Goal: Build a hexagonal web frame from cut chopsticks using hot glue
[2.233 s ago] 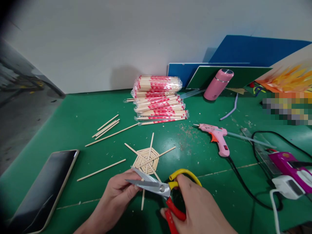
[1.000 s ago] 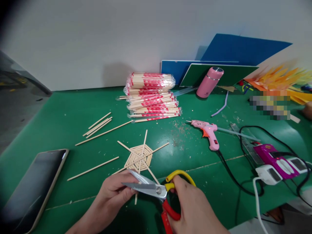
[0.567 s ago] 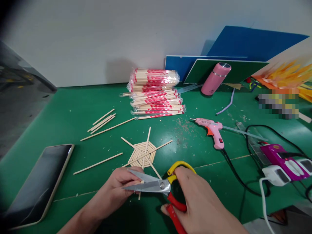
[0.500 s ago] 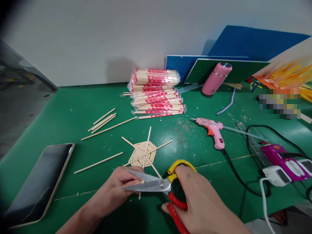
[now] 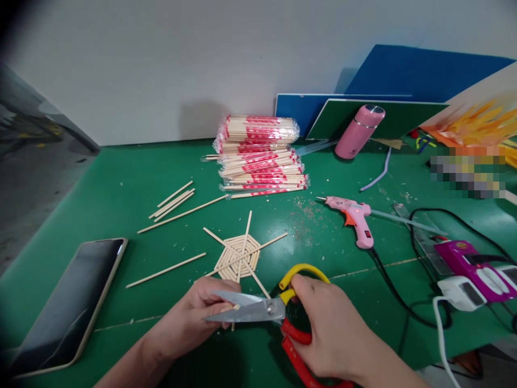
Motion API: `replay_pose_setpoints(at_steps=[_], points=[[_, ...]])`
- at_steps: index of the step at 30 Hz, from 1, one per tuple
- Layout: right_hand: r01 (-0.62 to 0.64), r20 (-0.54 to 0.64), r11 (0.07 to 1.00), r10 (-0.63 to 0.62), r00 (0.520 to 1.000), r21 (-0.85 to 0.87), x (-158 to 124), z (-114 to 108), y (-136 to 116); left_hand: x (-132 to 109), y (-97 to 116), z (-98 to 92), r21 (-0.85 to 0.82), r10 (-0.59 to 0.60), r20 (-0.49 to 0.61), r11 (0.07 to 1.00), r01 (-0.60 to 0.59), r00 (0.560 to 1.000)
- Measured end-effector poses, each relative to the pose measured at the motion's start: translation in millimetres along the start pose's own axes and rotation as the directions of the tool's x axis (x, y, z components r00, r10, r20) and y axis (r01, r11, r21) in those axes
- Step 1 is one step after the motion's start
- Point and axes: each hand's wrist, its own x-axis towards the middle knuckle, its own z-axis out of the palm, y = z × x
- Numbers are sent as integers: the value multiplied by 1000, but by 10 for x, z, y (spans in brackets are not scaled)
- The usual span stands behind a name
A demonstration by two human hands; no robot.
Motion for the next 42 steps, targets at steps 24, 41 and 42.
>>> replay_pose_setpoints(at_steps=[24, 41, 42], points=[[-60, -9, 996, 61, 998, 71, -40, 57, -69, 11, 15, -42, 128, 114, -20, 986, -110, 993], [-392, -488, 919, 362, 794, 45, 145, -138, 424, 11, -46, 6, 59, -3, -107, 998, 9, 994], [-434, -528, 900, 351, 773, -37, 190, -166, 500, 16, -35, 23, 66, -19, -116, 997, 27, 993]])
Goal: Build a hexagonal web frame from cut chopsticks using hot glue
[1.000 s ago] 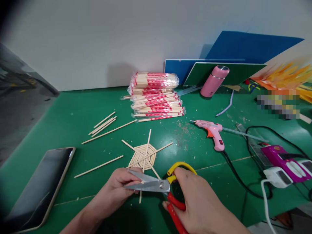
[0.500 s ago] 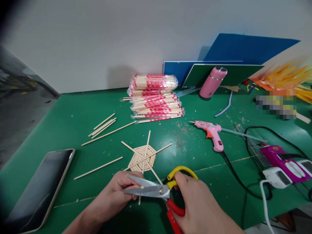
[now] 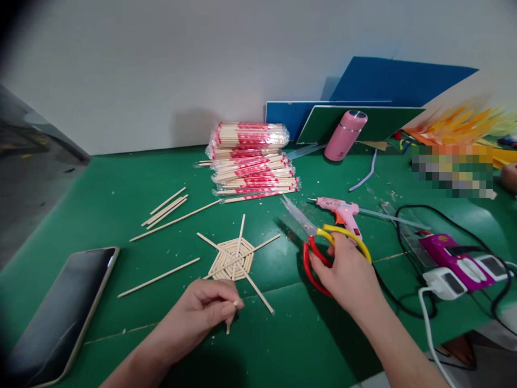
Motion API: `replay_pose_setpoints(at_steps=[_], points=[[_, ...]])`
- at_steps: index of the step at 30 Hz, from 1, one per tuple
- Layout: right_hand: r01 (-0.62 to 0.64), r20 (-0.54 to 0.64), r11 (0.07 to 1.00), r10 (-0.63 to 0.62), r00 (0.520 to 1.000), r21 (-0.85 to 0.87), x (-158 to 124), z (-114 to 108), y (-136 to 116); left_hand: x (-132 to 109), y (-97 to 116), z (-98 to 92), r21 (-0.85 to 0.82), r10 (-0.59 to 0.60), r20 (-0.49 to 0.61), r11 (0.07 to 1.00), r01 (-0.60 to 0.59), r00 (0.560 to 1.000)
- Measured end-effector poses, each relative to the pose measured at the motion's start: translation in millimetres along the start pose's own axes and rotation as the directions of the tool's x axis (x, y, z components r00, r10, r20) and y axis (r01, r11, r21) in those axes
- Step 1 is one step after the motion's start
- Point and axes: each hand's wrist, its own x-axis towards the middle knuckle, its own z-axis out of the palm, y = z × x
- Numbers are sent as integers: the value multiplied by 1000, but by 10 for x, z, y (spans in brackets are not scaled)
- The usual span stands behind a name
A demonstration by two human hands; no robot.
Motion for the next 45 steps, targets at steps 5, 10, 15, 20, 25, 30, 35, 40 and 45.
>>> replay_pose_setpoints(at_steps=[5, 10, 15, 20, 25, 30, 35, 40, 45], points=[[47, -120, 994, -59, 991, -101, 145, 117, 128, -20, 136, 50, 326, 147, -85, 939, -112, 986], [108, -303, 993, -116, 946, -43, -18, 41, -24, -62, 222, -21, 794, 507, -166, 577, -191, 846], [367, -259, 877, -294, 920, 309, -182, 41, -378, -9, 117, 38, 979, 537, 18, 160, -122, 843], [431, -114, 759, -434, 894, 489, -220, 200, -592, 80, -29, 147, 995, 443, -40, 96, -3, 896], [475, -54, 712, -526, 848, 517, -220, 309, -626, 107, -105, 129, 993, 455, -100, 105, 58, 885], [506, 1, 706, -584, 812, 496, -236, 372, -632, 72, -130, 78, 990, 481, -105, 137, 44, 871], [535, 90, 718, -630, 771, 446, -228, 384, -700, -1, -134, 33, 988, 506, -109, 149, 38, 856], [573, 150, 729, -658, 738, 375, -199, 409, -761, -15, -183, 9, 983, 563, -128, 183, 28, 816], [551, 160, 748, -635, 755, 369, -200, 455, -765, -17, -202, 14, 970, 582, -122, 241, -27, 804]])
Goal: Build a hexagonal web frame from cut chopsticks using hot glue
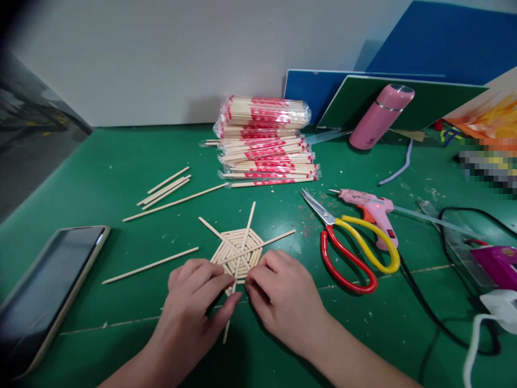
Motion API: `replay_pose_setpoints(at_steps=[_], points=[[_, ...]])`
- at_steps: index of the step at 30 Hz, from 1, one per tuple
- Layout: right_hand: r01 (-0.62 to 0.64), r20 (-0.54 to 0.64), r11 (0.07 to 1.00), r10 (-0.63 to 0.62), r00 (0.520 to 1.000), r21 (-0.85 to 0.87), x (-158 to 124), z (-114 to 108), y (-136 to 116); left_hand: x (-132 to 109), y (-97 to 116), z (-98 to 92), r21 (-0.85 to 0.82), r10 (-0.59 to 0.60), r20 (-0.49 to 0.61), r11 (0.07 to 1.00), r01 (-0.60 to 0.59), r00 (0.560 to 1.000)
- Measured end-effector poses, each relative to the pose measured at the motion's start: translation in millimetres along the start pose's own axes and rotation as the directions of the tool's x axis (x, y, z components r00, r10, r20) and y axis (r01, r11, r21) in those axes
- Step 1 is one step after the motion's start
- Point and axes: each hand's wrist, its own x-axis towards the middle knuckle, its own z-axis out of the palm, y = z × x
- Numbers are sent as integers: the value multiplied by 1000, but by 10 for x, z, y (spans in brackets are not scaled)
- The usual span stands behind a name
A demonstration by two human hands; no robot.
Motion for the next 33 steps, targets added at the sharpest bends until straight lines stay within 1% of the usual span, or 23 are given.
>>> replay_pose_setpoints(at_steps=[4, 9, 14, 25, 27, 30, 33], points=[[-23, 0, 1000, 23, 1000, 21, 13, 18, 8, 11, 3, -8, -15, -42, 20, 999, 42, 999], [-77, -18, 995, 79, 997, 68, 12, 29, 22, 13, -17, 0, 1, -12, 7, 1000, 12, 1000], [-112, -26, 983, 117, 993, 148, -2, 20, 29, -1, -20, 13, -14, -22, -28, 1000, 22, 999], [-128, -34, 981, 134, 990, 147, 13, 31, 32, 3, -21, 25, 5, -17, -37, 1000, 18, 999], [-127, -31, 980, 133, 991, 152, 9, 22, 36, 13, -12, 16, 13, -18, -29, 1000, 18, 999], [-116, -32, 978, 124, 992, 173, -3, 6, 35, 33, 14, 3, 50, -14, 12, 999, 13, 1000], [-100, -44, 971, 112, 993, 215, -21, 7, 7, 40, 47, 12, 107, 21, 51, 994, -26, 999]])
